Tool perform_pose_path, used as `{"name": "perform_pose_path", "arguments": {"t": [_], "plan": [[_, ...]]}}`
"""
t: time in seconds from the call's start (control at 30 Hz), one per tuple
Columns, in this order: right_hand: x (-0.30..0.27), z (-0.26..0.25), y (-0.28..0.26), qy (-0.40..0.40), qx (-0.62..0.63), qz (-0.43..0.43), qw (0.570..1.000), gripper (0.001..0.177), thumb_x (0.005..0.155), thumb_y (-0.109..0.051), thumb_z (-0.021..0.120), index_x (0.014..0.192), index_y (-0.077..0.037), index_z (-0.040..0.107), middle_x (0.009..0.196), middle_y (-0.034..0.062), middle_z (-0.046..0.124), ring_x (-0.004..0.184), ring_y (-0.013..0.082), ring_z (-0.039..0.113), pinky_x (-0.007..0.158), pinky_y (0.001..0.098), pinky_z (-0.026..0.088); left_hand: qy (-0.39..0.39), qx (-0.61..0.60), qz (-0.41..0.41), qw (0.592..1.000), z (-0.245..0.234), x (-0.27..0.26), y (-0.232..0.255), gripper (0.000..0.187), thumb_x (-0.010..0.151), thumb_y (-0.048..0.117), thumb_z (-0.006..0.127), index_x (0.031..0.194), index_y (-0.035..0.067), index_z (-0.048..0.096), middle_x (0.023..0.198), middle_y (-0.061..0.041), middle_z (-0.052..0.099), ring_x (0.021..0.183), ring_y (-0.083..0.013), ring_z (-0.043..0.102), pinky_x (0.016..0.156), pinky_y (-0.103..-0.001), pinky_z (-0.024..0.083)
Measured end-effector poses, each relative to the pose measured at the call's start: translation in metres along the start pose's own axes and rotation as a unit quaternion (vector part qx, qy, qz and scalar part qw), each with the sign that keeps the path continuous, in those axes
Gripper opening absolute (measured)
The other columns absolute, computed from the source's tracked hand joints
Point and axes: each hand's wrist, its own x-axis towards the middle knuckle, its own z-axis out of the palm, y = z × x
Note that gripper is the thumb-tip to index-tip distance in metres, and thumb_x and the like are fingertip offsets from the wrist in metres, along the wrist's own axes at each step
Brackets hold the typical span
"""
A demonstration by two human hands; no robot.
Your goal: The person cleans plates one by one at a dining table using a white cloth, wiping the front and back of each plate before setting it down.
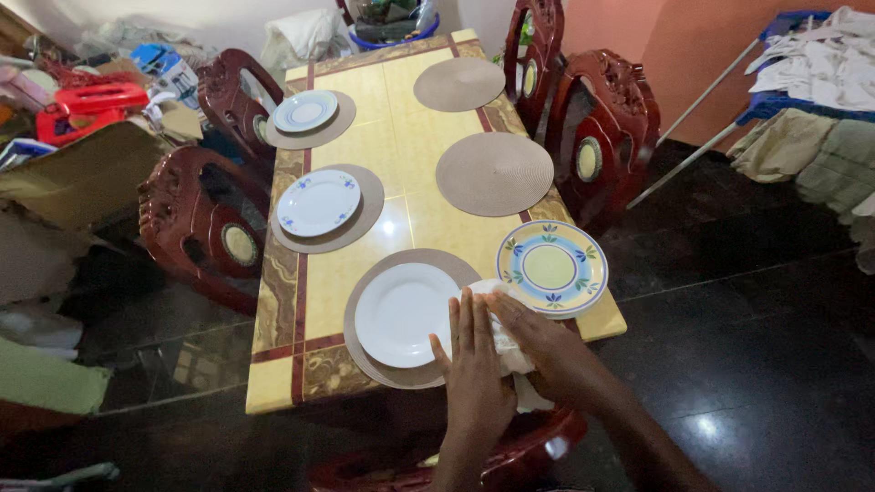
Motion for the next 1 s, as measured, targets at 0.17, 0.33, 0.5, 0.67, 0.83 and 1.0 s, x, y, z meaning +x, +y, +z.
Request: {"name": "perform_pose_path", "arguments": {"t": [0.17,0.33,0.5,0.67,0.83,1.0], "plan": [[0.004,-0.019,-0.013,-0.004,0.02,-0.038,0.999,0.099,0.069,-0.008,0.085,0.155,-0.006,0.035,0.158,0.0202,0.041,0.148,0.0344,0.04,0.117,0.0448,0.034,0.048,-0.008,0.009,0.999,0.014,-0.001,0.001,0.107,0.07,-0.002,0.062,0.16,-0.001,0.005,0.171,-0.016,0.0,0.159,-0.0349,-0.004,0.116,-0.072,0.0],[0.003,-0.016,-0.015,-0.007,-0.014,-0.029,0.999,0.095,0.07,-0.004,0.08,0.155,-0.007,0.039,0.16,0.0206,0.041,0.148,0.0335,0.041,0.116,0.0437,0.036,0.041,-0.002,0.016,0.999,0.008,-0.005,-0.001,0.103,0.072,-0.001,0.062,0.159,0.0,0.007,0.17,-0.017,0.0,0.158,-0.036,-0.005,0.116,-0.072,0.0],[0.011,-0.018,-0.024,0.017,0.007,-0.028,0.999,0.093,0.071,-0.011,0.085,0.153,-0.008,0.04,0.158,0.0209,0.04,0.147,0.0345,0.039,0.115,0.0455,0.036,0.048,0.011,0.025,0.998,-0.004,0.002,0.0,0.099,0.074,-0.002,0.059,0.16,0.0,0.009,0.171,-0.016,0.0,0.158,-0.0353,-0.004,0.117,-0.071,-0.002],[0.012,-0.013,-0.032,0.009,0.004,-0.034,0.999,0.095,0.07,-0.01,0.084,0.154,-0.009,0.04,0.16,0.0183,0.04,0.15,0.0331,0.036,0.116,0.0451,0.036,0.051,-0.007,0.027,0.998,-0.014,-0.005,-0.006,0.099,0.074,-0.003,0.058,0.16,0.001,0.011,0.172,-0.016,0.001,0.159,-0.0344,-0.004,0.118,-0.07,-0.003],[0.01,-0.005,-0.038,0.01,-0.011,-0.043,0.999,0.095,0.07,-0.011,0.084,0.154,-0.008,0.039,0.16,0.0185,0.038,0.15,0.0343,0.033,0.116,0.0474,0.034,0.038,-0.015,0.034,0.999,-0.018,-0.011,-0.013,0.099,0.074,-0.003,0.058,0.16,-0.001,0.01,0.171,-0.018,0.001,0.158,-0.0358,-0.005,0.117,-0.07,-0.004],[0.004,0.003,-0.043,0.025,-0.002,-0.049,0.999,0.091,0.073,-0.007,0.08,0.155,-0.008,0.04,0.162,0.0148,0.04,0.152,0.0342,0.032,0.117,0.0476,0.034,0.009,-0.004,0.028,1.0,-0.019,-0.014,-0.019,0.103,0.071,-0.002,0.06,0.16,0.0,0.008,0.171,-0.017,0.0,0.158,-0.0356,-0.006,0.117,-0.071,-0.004]]}}
